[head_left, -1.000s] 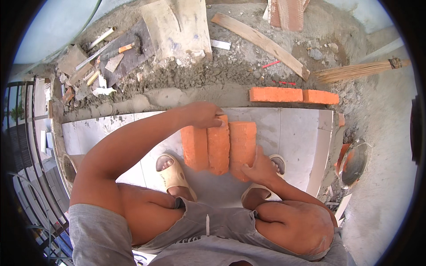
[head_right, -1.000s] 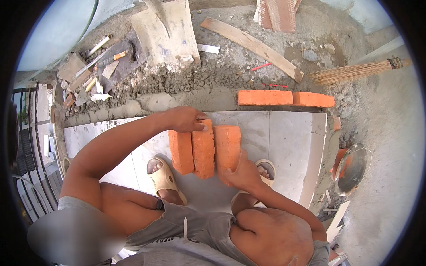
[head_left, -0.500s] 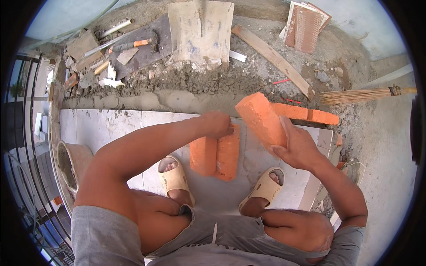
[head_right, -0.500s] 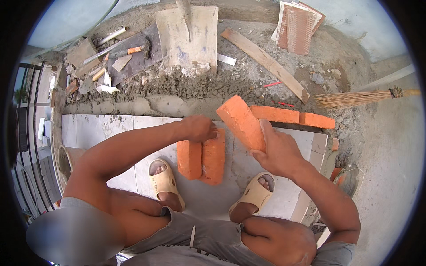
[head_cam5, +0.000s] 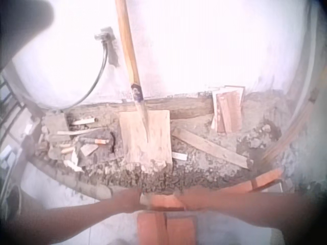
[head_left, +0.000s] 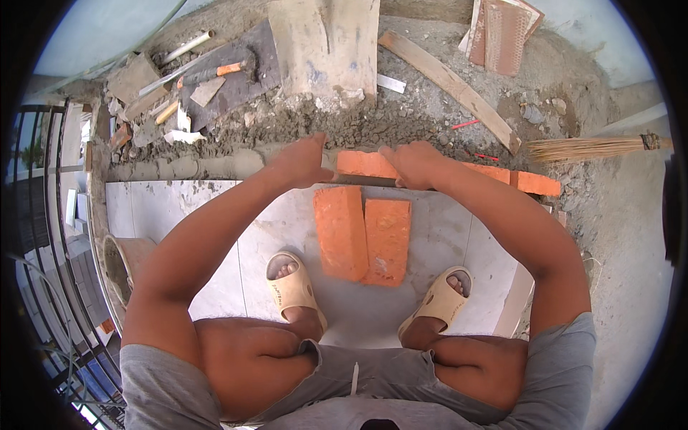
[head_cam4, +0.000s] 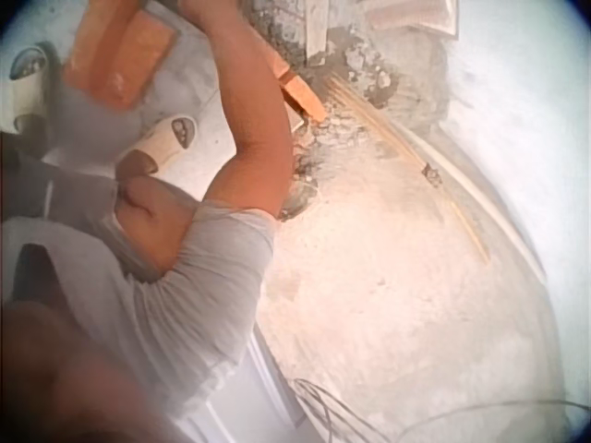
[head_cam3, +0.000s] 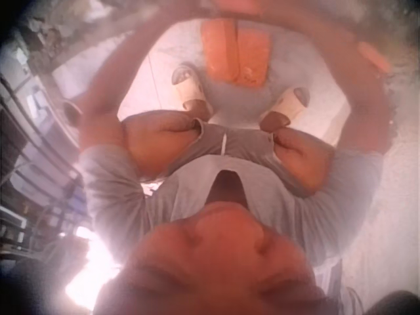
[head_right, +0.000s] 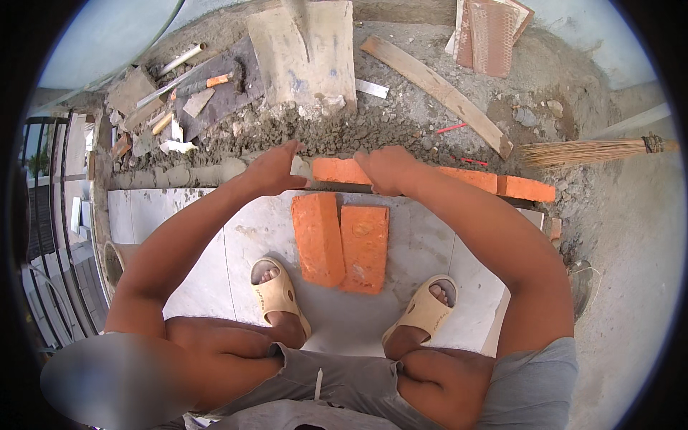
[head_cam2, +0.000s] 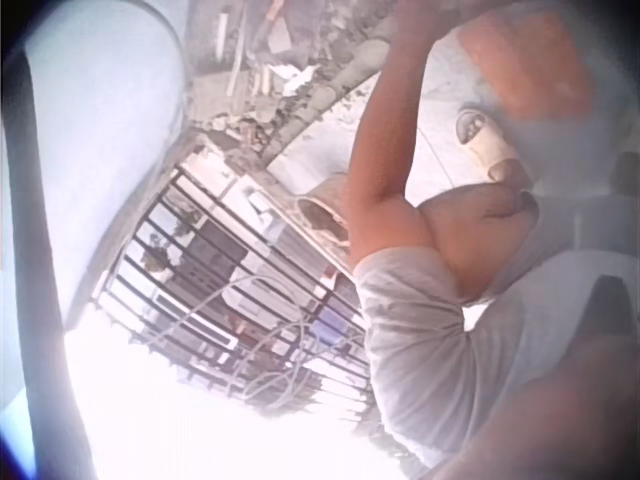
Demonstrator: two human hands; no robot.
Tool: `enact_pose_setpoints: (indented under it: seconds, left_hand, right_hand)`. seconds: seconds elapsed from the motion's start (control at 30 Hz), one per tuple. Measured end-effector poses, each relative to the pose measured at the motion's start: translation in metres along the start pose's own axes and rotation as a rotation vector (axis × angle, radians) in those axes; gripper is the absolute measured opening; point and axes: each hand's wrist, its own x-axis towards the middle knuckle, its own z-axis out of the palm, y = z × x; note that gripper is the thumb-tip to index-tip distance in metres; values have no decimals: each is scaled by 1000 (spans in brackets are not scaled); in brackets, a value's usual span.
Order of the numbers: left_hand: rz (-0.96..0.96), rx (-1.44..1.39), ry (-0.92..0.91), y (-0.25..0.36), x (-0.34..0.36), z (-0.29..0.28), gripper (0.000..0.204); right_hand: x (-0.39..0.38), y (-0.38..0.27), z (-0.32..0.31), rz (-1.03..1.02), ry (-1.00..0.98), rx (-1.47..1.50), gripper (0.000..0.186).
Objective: The person scoops cement from a bucket with a trowel and spreads it along a tiled floor edge. They then retrieve several red bricks, carry them to the work area, and place them one by one onto the fresh cement bed, aligning them in a row.
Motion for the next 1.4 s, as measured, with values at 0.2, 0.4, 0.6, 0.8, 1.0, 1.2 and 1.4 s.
enact_pose_setpoints:
  seconds: [0.2,0.4,0.6,0.8,1.0,1.2,1.4]
  left_hand:
    - [251,-38,-14,-4,27,27,68]
    - [280,-34,-9,-7,28,20,59]
    - [274,-32,-8,-10,35,19,55]
    - [251,-42,-3,-11,36,20,51]
    - [254,-13,-56,-19,36,11,52]
    - [344,16,-44,-22,39,11,57]
    - [240,77,-136,-15,36,0,64]
  right_hand:
    - [-23,25,0,29,29,42,44]
    - [-31,38,17,36,175,93,34]
    - [-29,39,16,40,190,158,31]
    - [-22,45,13,27,88,162,37]
    - [-16,38,12,28,131,203,29]
    - [-15,37,14,13,121,187,26]
    - [-14,33,11,40,66,202,33]
